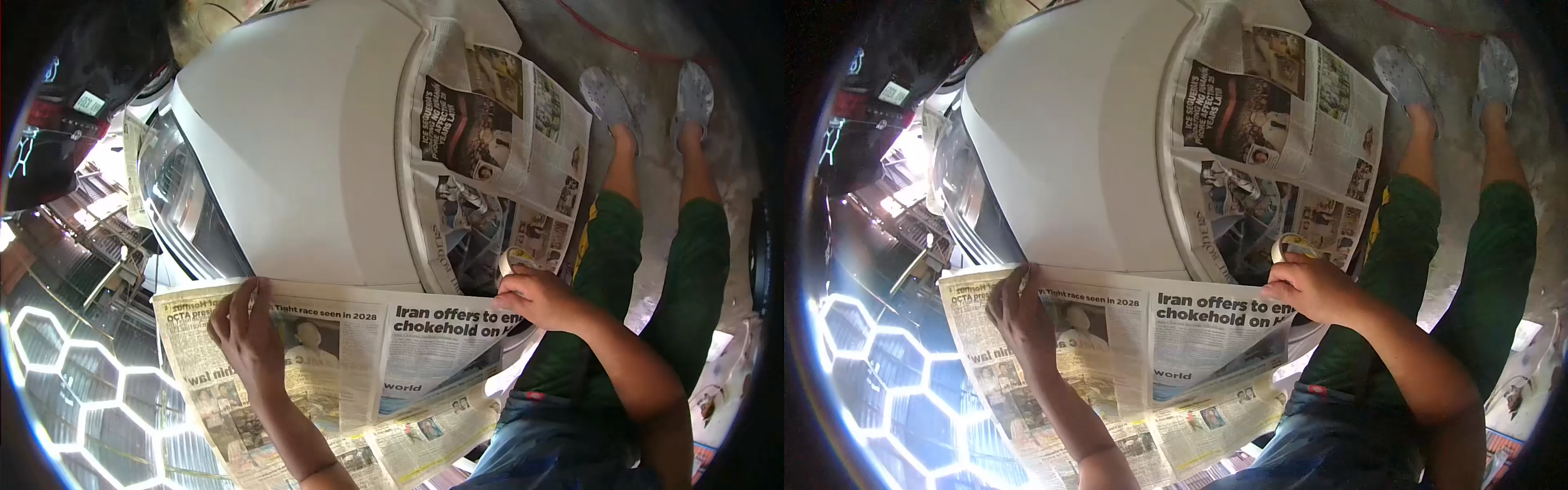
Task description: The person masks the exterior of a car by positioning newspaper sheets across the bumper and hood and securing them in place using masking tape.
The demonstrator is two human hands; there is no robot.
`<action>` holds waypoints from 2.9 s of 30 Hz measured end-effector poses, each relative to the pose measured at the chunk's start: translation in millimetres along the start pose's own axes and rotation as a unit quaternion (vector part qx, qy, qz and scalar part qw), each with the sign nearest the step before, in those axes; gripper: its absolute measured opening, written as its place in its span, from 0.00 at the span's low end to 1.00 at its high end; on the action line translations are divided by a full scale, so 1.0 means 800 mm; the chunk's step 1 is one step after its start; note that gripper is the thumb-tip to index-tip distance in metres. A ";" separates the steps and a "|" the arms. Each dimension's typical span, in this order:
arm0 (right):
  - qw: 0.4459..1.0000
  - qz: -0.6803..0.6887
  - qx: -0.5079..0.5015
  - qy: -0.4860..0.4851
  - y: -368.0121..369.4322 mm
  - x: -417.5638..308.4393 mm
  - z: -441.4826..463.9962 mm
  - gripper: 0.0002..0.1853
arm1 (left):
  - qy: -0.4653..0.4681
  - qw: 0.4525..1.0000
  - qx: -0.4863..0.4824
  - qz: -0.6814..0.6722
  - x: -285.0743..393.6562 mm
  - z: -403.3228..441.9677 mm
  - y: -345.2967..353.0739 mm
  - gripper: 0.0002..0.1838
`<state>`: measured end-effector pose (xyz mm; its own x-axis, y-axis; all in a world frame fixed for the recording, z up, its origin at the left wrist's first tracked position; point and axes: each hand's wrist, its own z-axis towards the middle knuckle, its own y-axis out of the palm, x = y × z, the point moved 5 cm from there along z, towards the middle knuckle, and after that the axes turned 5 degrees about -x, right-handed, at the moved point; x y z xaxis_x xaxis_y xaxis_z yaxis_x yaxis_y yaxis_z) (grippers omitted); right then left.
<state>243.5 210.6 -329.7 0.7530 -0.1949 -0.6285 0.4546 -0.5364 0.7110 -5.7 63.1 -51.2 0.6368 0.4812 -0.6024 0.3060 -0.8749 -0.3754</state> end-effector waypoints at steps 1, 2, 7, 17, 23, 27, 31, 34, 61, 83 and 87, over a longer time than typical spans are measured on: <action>1.000 -0.002 0.003 -0.001 -0.001 -0.001 0.001 0.14 | -0.009 1.000 0.004 0.001 0.002 -0.003 0.002 0.27; 1.000 -0.006 0.003 -0.002 0.000 -0.001 0.002 0.14 | -0.014 1.000 -0.006 -0.009 0.002 -0.007 0.004 0.29; 1.000 -0.015 -0.001 -0.001 0.005 0.001 0.005 0.14 | 0.008 1.000 -0.028 0.002 0.001 -0.007 0.002 0.29; 1.000 -0.019 0.013 0.004 0.008 0.004 0.012 0.12 | 0.054 0.998 -0.031 -0.004 0.021 -0.011 0.000 0.28; 0.998 -0.044 0.016 0.032 0.012 0.004 0.017 0.13 | 0.131 0.985 -0.097 -0.064 0.079 -0.032 0.016 0.23; 0.998 -0.047 0.026 0.028 0.013 0.003 0.019 0.13 | 0.164 0.965 -0.184 -0.087 0.133 -0.038 0.007 0.25; 0.998 -0.052 0.036 0.021 0.016 0.006 0.019 0.13 | 0.172 0.958 -0.204 -0.104 0.135 -0.037 0.005 0.31; 0.997 -0.062 0.034 0.029 0.016 0.005 0.021 0.14 | 0.184 0.949 -0.242 -0.087 0.140 -0.034 -0.002 0.32; 0.995 -0.096 0.030 0.028 0.009 -0.009 0.018 0.13 | 0.305 0.912 -0.265 -0.071 0.186 -0.038 0.015 0.34; 0.992 -0.113 0.055 -0.017 0.000 -0.024 0.014 0.17 | 0.131 0.976 -0.166 -0.055 0.149 -0.026 0.009 0.18; 0.991 -0.115 0.058 -0.031 -0.003 -0.025 0.012 0.17 | 0.115 0.981 -0.130 -0.088 0.149 0.003 -0.004 0.14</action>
<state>223.0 207.9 -321.7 0.6043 -0.1046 -0.7899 0.5501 -0.6624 0.5086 67.5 123.6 -123.6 0.6921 0.6270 -0.3577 0.5769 -0.7783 -0.2479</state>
